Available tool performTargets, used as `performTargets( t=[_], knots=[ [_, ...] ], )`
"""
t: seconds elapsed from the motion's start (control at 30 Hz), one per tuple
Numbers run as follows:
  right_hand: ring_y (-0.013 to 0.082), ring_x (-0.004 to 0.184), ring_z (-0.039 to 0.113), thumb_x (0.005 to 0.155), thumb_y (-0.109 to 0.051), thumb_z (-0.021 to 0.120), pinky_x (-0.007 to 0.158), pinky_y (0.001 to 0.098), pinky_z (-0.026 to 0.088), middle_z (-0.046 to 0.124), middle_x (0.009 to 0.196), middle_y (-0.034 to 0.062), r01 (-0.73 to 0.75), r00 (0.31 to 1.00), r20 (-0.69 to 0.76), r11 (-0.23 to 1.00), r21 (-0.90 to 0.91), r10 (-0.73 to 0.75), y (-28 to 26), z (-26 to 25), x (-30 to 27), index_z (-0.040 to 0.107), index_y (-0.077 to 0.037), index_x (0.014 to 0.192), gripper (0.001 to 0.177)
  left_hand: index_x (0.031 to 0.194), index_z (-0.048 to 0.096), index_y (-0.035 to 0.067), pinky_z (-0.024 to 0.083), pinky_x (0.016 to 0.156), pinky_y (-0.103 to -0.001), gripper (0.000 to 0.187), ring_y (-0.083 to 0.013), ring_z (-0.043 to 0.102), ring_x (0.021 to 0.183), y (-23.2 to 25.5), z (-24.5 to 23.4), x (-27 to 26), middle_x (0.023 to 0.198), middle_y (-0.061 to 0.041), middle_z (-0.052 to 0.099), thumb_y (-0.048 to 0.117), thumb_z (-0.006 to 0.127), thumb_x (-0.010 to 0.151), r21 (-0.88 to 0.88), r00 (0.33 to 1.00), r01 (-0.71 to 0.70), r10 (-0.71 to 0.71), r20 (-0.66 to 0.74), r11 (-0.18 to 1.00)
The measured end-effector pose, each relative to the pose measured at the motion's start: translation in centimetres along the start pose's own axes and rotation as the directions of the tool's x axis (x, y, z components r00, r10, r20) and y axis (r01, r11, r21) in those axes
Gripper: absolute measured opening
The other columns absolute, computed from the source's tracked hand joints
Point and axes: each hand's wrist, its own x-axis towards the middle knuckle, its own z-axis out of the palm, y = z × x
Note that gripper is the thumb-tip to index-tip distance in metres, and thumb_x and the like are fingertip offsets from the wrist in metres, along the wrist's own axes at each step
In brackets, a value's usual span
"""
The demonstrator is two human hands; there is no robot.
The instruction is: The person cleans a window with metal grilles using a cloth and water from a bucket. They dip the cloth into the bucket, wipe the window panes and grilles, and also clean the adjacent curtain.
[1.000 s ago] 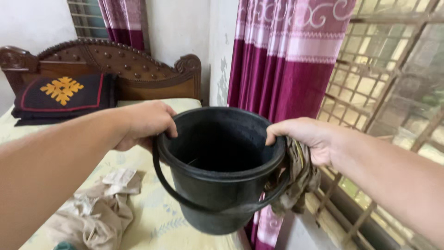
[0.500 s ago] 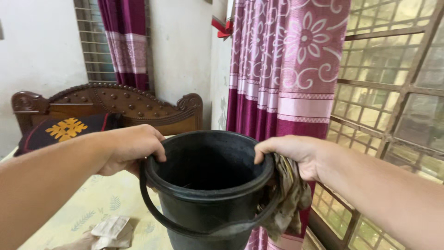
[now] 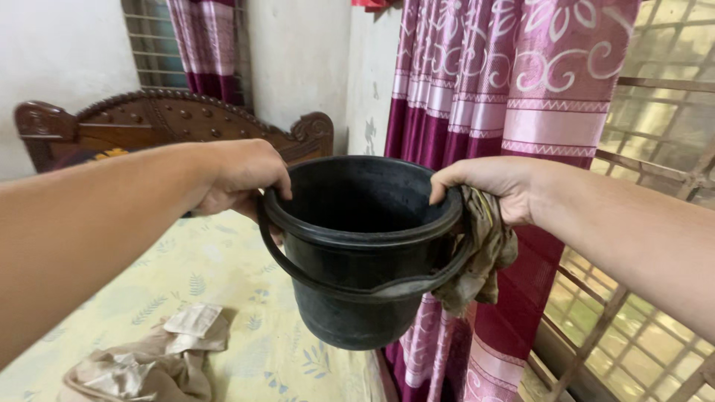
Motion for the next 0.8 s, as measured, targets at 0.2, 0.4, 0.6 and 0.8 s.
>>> performTargets(
  t=[0.2, 0.4, 0.6, 0.8],
  knots=[
    [0.0237, 0.055, 0.073, 0.076, -0.003, 0.061, 0.057, 0.0374, 0.066, 0.073, 0.07, 0.0177, -0.026, 0.997, -0.07, 0.999, -0.021, 0.024, -1.0, 1.0, 0.6, 0.067, 0.006, 0.079, 0.012, 0.097, 0.065, -0.016, 0.066, 0.074, -0.049, 0.019, -0.0382, 0.073, 0.072, 0.1, -1.2, 2.1, 0.09, -0.027, 0.07, 0.0, 0.056, 0.089, 0.053, 0.997, -0.07, 0.068, 0.034, 0.996],
    [0.0229, 0.058, 0.073, 0.079, 0.001, 0.064, 0.06, 0.036, 0.066, 0.073, 0.071, 0.0172, 0.036, 0.99, -0.137, 0.998, 0.05, -0.028, -0.6, 0.9, 0.3, 0.068, 0.006, 0.083, 0.008, 0.109, 0.066, -0.013, 0.065, 0.076, -0.042, 0.024, -0.0357, 0.074, 0.077, 0.9, -1.4, 2.8, 0.095, -0.025, 0.072, 0.001, 0.052, 0.094, 0.122, 0.995, -0.077, 0.068, 0.074, 0.99],
    [0.0382, 0.096, 0.069, 0.07, -0.012, 0.068, 0.088, 0.0553, 0.058, 0.077, 0.102, 0.0241, -0.077, 0.9, -0.436, 0.991, -0.107, 0.023, -1.3, 3.2, -1.6, 0.067, 0.01, 0.112, 0.048, 0.11, 0.057, -0.017, 0.064, 0.072, -0.048, 0.022, -0.0415, 0.072, 0.079, 1.1, -3.3, 6.4, 0.103, -0.029, 0.064, -0.003, 0.054, 0.095, -0.019, 0.968, -0.161, 0.162, 0.191, 0.987],
    [0.037, 0.084, 0.074, 0.07, -0.013, 0.064, 0.082, 0.0555, 0.063, 0.075, 0.093, 0.0309, -0.151, 0.896, -0.418, 0.988, 0.025, 0.148, -6.0, 5.1, -2.8, 0.065, 0.014, 0.104, 0.043, 0.095, 0.063, -0.014, 0.062, 0.069, -0.039, 0.015, -0.0304, 0.071, 0.076, 3.2, -7.6, 10.1, 0.103, -0.023, 0.066, -0.005, 0.058, 0.085, -0.04, 0.894, -0.349, 0.346, 0.286, 0.936]
  ],
)
